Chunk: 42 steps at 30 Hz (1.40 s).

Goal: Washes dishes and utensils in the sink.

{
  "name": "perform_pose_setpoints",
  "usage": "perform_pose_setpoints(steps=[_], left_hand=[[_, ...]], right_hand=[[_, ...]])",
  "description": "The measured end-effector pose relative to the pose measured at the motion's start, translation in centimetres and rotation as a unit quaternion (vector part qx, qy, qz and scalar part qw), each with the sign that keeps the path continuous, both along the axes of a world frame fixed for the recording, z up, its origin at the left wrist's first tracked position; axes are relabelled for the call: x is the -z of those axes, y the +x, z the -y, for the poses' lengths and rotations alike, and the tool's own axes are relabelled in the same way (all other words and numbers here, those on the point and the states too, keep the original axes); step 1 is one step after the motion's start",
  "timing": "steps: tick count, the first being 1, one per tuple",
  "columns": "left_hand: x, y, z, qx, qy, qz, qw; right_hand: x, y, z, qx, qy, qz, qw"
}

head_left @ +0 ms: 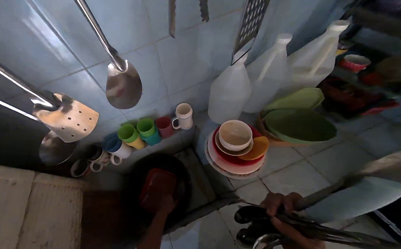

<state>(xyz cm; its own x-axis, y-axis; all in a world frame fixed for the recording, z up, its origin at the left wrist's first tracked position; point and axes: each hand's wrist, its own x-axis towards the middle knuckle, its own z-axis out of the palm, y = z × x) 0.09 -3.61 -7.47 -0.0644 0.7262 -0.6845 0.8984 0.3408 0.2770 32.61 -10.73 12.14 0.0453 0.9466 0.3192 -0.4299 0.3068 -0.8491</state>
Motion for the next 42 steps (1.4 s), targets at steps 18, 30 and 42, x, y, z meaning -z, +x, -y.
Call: perform_pose_setpoints(steps=[18, 30, 42], left_hand=[[-1.9, -8.3, 2.3, -0.512, 0.076, 0.478, 0.71], [-2.2, -5.2, -1.9, -0.003, 0.166, 0.018, 0.986], [3.7, -10.0, 0.8, -0.498, 0.127, 0.175, 0.84]], right_hand=[[0.5, -0.8, -0.8, -0.032, 0.004, 0.008, 0.999], [0.6, -0.9, -0.8, -0.01, -0.006, -0.004, 1.0], [0.6, -0.8, -1.3, -0.021, -0.014, 0.002, 1.0]])
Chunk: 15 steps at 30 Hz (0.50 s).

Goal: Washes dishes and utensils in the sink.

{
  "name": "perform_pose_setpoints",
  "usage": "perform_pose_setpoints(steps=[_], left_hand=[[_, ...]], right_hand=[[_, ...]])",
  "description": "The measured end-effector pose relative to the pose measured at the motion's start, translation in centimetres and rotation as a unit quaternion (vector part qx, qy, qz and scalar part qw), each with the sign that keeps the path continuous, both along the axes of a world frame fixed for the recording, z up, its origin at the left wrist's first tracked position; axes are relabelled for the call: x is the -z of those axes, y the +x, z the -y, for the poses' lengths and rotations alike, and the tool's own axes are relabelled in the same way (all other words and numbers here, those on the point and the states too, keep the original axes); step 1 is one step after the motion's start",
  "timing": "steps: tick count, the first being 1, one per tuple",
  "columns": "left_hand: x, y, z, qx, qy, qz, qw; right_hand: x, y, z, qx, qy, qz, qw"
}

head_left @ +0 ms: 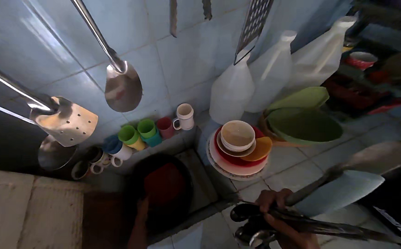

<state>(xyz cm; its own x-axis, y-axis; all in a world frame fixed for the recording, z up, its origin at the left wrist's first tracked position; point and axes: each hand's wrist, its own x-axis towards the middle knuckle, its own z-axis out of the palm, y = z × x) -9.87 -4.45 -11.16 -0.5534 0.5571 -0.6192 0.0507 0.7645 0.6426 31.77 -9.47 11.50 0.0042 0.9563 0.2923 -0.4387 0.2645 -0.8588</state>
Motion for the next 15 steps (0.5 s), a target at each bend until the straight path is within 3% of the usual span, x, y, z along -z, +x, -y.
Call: perform_pose_setpoints(steps=[3, 9, 15], left_hand=[[1.9, -0.5, 0.3, -0.037, -0.005, 0.145, 0.989], [0.7, 1.0, -1.7, 0.026, 0.001, 0.077, 0.997], [-3.2, -1.1, -3.0, 0.007, 0.055, 0.124, 0.991]], right_hand=[[0.0, -0.6, -0.5, -0.011, 0.003, 0.003, 1.0], [-0.2, -1.5, -1.4, -0.016, -0.009, 0.013, 1.0], [0.3, -2.1, -2.0, -0.029, -0.006, -0.003, 1.0]])
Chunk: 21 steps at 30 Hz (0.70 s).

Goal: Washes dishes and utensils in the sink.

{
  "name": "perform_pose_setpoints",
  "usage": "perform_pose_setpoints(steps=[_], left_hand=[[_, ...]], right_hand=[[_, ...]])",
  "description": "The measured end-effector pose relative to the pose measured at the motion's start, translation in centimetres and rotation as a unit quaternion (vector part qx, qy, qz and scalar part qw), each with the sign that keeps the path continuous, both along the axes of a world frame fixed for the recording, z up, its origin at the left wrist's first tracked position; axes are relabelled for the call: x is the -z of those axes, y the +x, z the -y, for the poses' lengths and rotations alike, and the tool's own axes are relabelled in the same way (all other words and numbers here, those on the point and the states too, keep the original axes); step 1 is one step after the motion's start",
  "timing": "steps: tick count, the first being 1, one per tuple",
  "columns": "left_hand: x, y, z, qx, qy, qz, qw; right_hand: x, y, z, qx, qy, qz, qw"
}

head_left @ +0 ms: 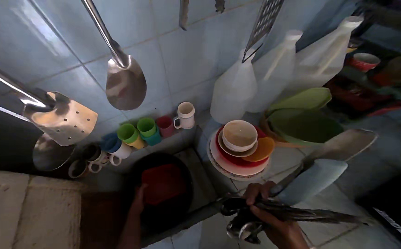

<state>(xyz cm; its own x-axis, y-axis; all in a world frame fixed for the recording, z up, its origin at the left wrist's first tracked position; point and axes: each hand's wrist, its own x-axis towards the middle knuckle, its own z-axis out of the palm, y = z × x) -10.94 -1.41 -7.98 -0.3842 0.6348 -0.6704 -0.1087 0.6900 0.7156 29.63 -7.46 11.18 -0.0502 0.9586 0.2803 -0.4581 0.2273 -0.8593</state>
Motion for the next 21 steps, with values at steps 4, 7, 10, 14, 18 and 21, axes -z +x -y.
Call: perform_pose_setpoints(steps=[4, 7, 10, 14, 18, 21], left_hand=[[-3.5, -1.7, 0.0, 0.061, 0.032, -0.147, 0.987], [-6.3, 0.3, -1.0, 0.166, -0.003, -0.35, 0.922], [-8.8, 4.9, -2.9, 0.254, -0.083, -0.458, 0.848], [-9.2, 9.2, -4.6, 0.346, -0.053, -0.468, 0.812], [-9.3, 9.6, -4.3, 0.412, -0.033, -0.414, 0.811], [-7.2, 5.4, -2.7, 0.377, 0.027, -0.296, 0.877]], right_hand=[[0.1, 0.3, -0.1, 0.012, 0.002, 0.022, 1.0], [0.3, 0.4, -0.3, 0.022, -0.006, 0.029, 0.999], [0.6, 0.3, -0.9, 0.027, -0.004, 0.025, 0.999], [0.5, -0.1, -1.9, 0.037, -0.009, 0.036, 0.999], [0.2, -0.5, -2.7, 0.046, -0.012, 0.057, 0.997], [0.4, -1.1, -3.3, 0.058, -0.034, 0.064, 0.996]])
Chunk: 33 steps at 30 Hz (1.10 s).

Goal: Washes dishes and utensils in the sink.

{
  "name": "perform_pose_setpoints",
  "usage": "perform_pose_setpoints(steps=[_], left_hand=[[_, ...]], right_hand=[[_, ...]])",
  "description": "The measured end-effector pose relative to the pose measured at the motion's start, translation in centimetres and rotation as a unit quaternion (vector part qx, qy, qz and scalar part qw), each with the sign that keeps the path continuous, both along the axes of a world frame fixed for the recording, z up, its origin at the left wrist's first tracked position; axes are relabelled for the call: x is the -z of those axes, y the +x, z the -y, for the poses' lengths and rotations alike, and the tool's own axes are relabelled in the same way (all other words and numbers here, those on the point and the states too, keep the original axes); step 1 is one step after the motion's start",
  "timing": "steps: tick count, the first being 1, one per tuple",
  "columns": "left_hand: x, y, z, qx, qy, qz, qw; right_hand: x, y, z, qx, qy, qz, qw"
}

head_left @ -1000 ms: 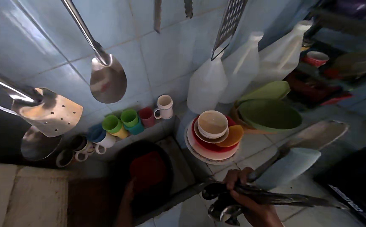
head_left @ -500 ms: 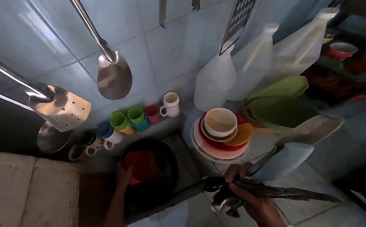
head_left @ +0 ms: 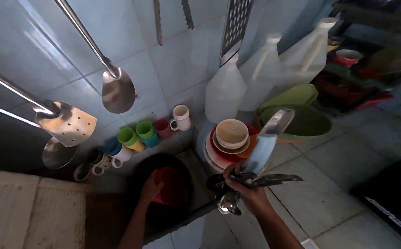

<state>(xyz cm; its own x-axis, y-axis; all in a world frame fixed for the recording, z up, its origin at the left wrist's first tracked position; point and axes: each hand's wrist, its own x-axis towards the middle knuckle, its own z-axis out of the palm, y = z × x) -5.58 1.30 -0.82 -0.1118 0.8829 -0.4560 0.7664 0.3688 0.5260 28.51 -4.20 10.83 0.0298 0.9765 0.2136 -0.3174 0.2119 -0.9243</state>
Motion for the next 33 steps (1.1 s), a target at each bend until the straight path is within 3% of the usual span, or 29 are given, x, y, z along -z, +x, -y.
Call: perform_pose_setpoints(steps=[3, 6, 14, 17, 25, 30, 33], left_hand=[[2.2, -4.3, 3.1, -0.142, 0.0, 0.162, 0.976], [0.1, -5.9, 5.6, -0.225, 0.013, 0.217, 0.95], [-16.5, -4.0, 5.4, -0.161, 0.165, 0.227, 0.946], [-20.4, -2.0, 4.7, -0.15, 0.226, 0.233, 0.934], [-23.9, 6.1, 4.6, -0.045, 0.454, 0.093, 0.885], [-24.1, 9.4, 5.1, 0.034, 0.508, -0.015, 0.861], [-23.4, 8.3, 5.5, 0.023, 0.514, 0.017, 0.857]], right_hand=[[0.5, -1.0, -0.7, 0.022, -0.031, -0.004, 0.999], [0.9, -2.0, -1.7, 0.041, -0.074, 0.011, 0.996], [3.4, -4.9, -5.1, 0.032, -0.153, 0.059, 0.986], [4.8, -5.9, -6.6, 0.028, -0.183, 0.076, 0.98], [6.1, -8.4, -8.3, 0.03, -0.294, 0.105, 0.949], [6.9, -9.2, -9.4, 0.033, -0.266, 0.077, 0.96], [5.9, -9.0, -9.9, 0.024, -0.289, 0.13, 0.948]])
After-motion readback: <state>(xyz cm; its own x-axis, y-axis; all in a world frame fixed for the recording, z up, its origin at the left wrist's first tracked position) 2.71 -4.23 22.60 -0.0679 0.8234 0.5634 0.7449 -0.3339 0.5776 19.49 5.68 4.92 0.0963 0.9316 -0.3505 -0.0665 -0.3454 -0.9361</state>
